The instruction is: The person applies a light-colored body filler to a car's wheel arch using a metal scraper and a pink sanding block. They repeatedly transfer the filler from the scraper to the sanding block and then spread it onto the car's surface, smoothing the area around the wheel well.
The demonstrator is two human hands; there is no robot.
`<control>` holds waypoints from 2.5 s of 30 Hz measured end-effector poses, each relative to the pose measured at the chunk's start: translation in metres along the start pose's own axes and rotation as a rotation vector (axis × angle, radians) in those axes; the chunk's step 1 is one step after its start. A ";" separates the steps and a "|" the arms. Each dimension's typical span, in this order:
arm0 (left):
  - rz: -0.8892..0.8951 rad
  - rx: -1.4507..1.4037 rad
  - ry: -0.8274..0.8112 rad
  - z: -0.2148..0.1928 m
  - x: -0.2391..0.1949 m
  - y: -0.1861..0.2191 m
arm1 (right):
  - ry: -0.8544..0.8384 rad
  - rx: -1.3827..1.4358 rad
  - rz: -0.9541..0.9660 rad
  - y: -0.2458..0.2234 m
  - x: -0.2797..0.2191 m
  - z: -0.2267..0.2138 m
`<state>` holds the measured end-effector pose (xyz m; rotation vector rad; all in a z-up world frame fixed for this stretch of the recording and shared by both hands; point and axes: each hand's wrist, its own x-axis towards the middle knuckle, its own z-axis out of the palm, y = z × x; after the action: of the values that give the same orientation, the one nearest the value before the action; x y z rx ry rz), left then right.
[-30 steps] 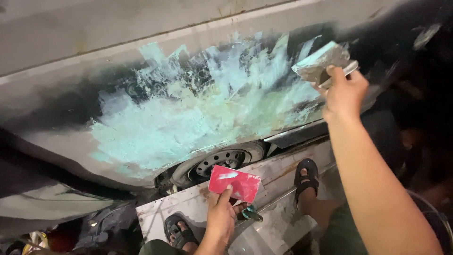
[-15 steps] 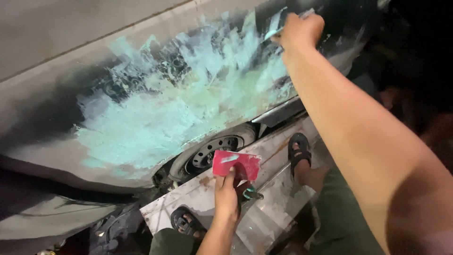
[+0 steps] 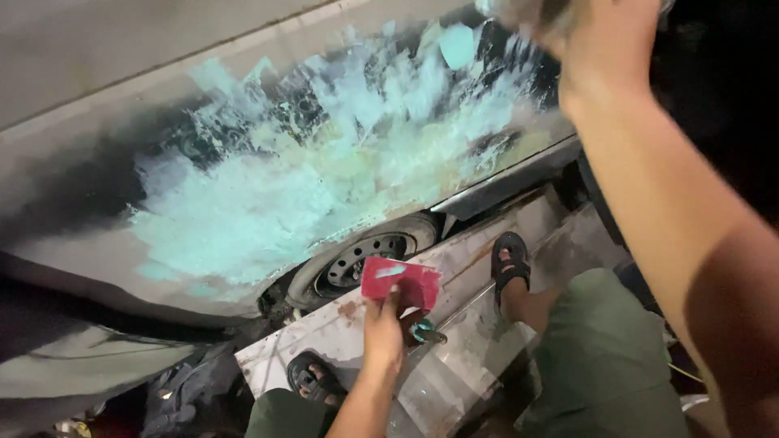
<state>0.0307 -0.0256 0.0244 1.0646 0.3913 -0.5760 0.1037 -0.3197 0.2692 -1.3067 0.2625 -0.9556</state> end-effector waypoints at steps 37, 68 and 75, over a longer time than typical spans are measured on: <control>0.511 -0.019 0.247 0.009 -0.009 -0.004 | -0.088 0.280 0.790 0.180 -0.287 -0.013; 0.298 0.159 0.412 -0.012 -0.025 0.061 | -0.075 0.398 0.742 0.187 -0.190 -0.094; 0.452 -0.284 0.177 -0.032 0.015 0.029 | 0.131 0.184 0.900 0.159 -0.152 -0.039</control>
<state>0.0597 0.0096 0.0224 0.8923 0.3585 -0.0211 0.0559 -0.2443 0.0642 -0.8097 0.7669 -0.2794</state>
